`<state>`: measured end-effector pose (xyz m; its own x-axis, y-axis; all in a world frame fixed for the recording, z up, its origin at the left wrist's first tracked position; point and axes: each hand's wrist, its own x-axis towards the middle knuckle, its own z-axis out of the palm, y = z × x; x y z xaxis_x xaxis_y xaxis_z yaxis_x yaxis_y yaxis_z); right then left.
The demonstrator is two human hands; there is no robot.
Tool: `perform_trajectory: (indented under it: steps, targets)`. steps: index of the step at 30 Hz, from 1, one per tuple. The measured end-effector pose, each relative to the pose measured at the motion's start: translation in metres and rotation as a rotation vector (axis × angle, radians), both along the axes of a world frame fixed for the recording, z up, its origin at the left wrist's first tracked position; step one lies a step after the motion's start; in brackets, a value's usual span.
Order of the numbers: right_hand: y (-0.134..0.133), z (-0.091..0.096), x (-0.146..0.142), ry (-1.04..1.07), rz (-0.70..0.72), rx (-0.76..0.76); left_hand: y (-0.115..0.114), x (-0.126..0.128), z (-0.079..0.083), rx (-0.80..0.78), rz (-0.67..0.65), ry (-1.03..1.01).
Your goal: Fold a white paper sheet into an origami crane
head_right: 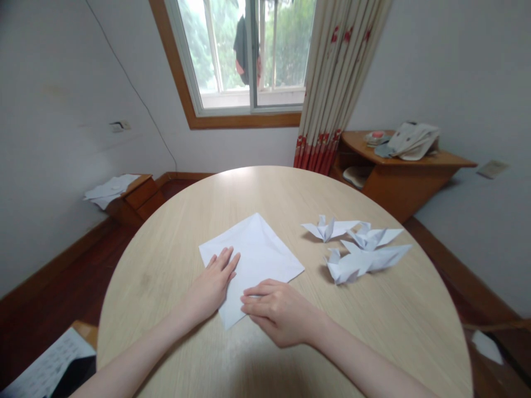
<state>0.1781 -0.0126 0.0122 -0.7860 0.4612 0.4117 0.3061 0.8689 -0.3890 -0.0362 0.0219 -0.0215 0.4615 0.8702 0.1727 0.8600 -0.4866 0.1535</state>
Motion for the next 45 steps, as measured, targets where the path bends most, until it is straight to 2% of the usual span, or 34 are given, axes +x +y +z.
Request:
perform_trajectory:
  steps: [5,9,17,25,32,38,45]
  targets:
    - [0.003,0.001,0.005,-0.078,-0.008,0.006,0.001,0.0,0.006,-0.053,-0.031,0.036]
    - [0.015,0.002,0.018,-0.177,-0.114,0.019,0.002,-0.002,0.008,-0.047,-0.063,0.037]
    - [0.031,-0.018,0.03,-0.294,-0.239,-0.064,0.0,0.001,0.01,-0.049,-0.052,-0.039]
    - [0.028,-0.019,0.023,-0.337,-0.389,-0.042,-0.011,0.009,0.028,-0.237,-0.134,-0.065]
    - [0.027,-0.017,0.026,-0.35,-0.34,-0.017,-0.011,0.009,0.025,-0.189,-0.169,0.055]
    - [0.025,-0.008,0.026,-0.36,-0.268,-0.09,-0.007,0.004,0.024,-0.151,-0.129,0.091]
    - [0.027,-0.007,0.029,-0.31,-0.242,-0.161,-0.004,0.002,0.027,-0.208,-0.137,0.092]
